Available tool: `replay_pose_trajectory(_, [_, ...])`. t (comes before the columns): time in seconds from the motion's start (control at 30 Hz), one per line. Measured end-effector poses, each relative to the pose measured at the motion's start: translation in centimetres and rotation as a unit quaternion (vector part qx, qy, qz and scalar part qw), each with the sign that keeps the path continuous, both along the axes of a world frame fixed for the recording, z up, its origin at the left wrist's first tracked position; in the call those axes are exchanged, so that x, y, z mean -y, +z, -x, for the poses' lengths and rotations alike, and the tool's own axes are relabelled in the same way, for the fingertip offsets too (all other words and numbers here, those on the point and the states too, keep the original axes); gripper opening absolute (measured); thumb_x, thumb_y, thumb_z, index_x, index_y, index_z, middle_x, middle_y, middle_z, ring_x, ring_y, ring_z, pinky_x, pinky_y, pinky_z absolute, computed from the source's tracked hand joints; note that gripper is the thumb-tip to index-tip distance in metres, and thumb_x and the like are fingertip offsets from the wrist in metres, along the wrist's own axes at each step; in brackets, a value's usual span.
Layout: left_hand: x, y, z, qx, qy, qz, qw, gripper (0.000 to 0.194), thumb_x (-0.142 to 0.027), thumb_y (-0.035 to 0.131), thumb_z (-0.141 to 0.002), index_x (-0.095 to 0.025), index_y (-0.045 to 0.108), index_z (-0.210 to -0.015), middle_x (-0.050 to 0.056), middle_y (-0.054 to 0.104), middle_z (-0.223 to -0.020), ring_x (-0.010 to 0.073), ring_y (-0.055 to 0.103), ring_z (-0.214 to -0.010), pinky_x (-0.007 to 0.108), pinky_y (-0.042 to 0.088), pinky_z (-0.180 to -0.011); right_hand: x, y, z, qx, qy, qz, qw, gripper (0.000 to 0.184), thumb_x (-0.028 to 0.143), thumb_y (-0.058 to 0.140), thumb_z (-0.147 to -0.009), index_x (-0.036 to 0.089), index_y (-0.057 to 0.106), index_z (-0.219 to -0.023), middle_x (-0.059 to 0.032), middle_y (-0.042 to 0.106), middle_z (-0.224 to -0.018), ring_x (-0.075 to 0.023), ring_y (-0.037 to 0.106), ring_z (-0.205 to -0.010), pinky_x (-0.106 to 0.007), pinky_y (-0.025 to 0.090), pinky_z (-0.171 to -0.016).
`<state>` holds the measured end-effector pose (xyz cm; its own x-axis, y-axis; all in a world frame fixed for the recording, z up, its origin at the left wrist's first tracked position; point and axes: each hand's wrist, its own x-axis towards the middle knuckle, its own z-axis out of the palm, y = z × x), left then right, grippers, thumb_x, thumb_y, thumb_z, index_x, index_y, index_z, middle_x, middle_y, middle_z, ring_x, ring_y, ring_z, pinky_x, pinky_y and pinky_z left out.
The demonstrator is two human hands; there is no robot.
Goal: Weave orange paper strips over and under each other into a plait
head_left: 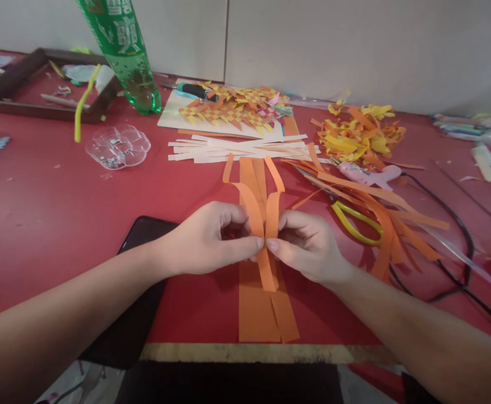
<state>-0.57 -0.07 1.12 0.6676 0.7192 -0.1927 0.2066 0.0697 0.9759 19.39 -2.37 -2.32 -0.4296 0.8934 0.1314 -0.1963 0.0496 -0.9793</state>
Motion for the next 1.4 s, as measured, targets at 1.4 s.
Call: replay_pose_trajectory(1.4, [0.1,0.2,-0.1,0.034,0.021,0.089,0.995,0.018,-0.020,0.069,-0.082,-0.014,0.060,-0.068,0.000,0.069,-0.064,0.0092,0.063,-0.060,0.018,0.051,-0.058,-0.1,0.7,0.3,0.038,-0.029,-0.033,0.998,0.026,0.028,0.070,-0.087,0.018,0.058,-0.066,0.0034,0.053,-0.057,-0.0081,0.045,-0.049,-0.022,0.039,-0.045])
